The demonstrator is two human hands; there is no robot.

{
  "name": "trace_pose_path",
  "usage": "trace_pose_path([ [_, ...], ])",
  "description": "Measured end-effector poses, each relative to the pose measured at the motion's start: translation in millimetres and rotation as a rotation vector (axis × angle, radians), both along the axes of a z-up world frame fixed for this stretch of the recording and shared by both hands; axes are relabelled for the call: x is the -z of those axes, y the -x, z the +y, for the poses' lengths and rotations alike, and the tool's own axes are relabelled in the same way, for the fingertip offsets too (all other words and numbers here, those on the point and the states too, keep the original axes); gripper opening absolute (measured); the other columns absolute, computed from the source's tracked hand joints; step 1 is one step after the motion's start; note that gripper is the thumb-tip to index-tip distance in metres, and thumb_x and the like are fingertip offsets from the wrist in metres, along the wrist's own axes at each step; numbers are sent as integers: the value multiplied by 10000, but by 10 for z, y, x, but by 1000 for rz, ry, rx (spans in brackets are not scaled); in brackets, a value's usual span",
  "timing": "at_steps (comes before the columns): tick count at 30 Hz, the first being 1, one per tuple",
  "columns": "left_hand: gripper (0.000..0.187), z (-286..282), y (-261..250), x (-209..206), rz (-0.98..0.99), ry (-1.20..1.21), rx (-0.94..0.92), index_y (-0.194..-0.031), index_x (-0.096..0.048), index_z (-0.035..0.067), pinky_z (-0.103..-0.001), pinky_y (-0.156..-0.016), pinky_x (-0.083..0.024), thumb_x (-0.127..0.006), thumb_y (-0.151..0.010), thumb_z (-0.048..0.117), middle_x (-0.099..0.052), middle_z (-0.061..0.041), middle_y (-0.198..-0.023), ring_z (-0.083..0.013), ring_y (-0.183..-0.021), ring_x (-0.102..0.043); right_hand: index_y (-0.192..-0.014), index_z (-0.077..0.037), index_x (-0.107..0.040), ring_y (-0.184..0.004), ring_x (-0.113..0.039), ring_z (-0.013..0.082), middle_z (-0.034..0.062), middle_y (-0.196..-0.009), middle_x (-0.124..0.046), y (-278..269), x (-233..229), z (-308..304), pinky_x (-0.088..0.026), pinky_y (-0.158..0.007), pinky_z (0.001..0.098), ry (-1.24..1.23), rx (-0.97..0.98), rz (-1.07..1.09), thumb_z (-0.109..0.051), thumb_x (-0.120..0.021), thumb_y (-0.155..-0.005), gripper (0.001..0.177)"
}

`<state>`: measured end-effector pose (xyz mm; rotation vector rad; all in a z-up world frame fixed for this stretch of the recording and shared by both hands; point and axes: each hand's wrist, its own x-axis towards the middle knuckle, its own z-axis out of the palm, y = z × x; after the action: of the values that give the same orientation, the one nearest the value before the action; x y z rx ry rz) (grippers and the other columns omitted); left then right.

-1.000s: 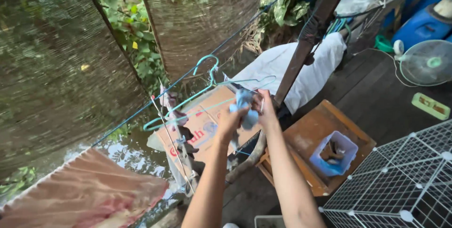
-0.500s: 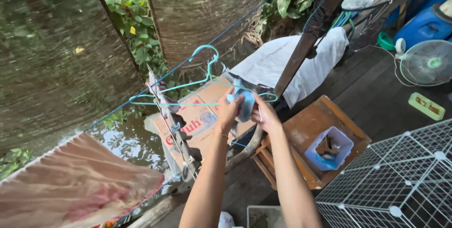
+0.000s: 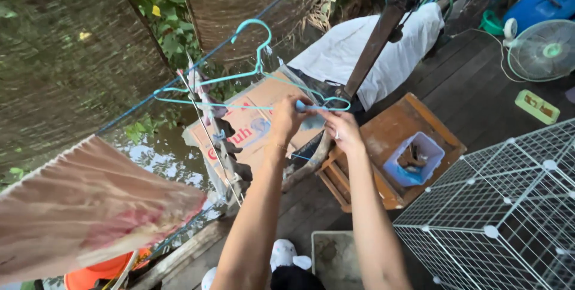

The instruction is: Hand-washing clothes in a basin, rinsing them, and hanging them on a clothesline with hangers.

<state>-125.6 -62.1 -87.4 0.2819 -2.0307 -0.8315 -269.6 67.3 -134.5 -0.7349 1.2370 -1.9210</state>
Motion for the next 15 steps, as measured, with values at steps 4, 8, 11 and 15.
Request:
trace_pose_path([
  [4, 322, 90, -94, -96, -103, 110, -95, -906, -813, 131, -427, -775, -551, -921, -612, 204, -697, -155, -897, -348, -861, -687, -785, -118, -609, -403, -359, 52, -84, -564, -425, 91, 44, 163, -244, -379, 234, -17, 76, -59, -267, -756, -935, 257],
  [8, 260, 140, -148, -48, -63, 116, -192, -868, -797, 130, -442, -780, -557, -894, -632, 181, -695, -138, -1081, -338, -913, -695, -760, -105, -571, -458, -447, 103, 21, -634, -524, 311, 260, 355, -224, -318, 198, -34, -10, -439, -345, -679, -930, 313],
  [11, 255, 175, -186, 0, -128, 27, -190, -921, -786, 129, -440, -806, -555, -889, -699, 200, -728, -100, -1049, -333, -932, -706, -805, -50, -581, -565, -530, 157, 120, -769, -618, 302, 380, 487, -275, -353, 209, 10, -16, -496, -244, -657, -930, 243],
  [15, 452, 184, -203, -50, 22, 91, -8, -1114, -779, 118, -423, -829, -531, -884, -678, 179, -751, -96, -934, -326, -999, -688, -859, -6, -627, -666, -652, 170, 167, -860, -706, -42, 81, 502, -296, -357, 182, -43, 3, -501, -263, -672, -949, 276],
])
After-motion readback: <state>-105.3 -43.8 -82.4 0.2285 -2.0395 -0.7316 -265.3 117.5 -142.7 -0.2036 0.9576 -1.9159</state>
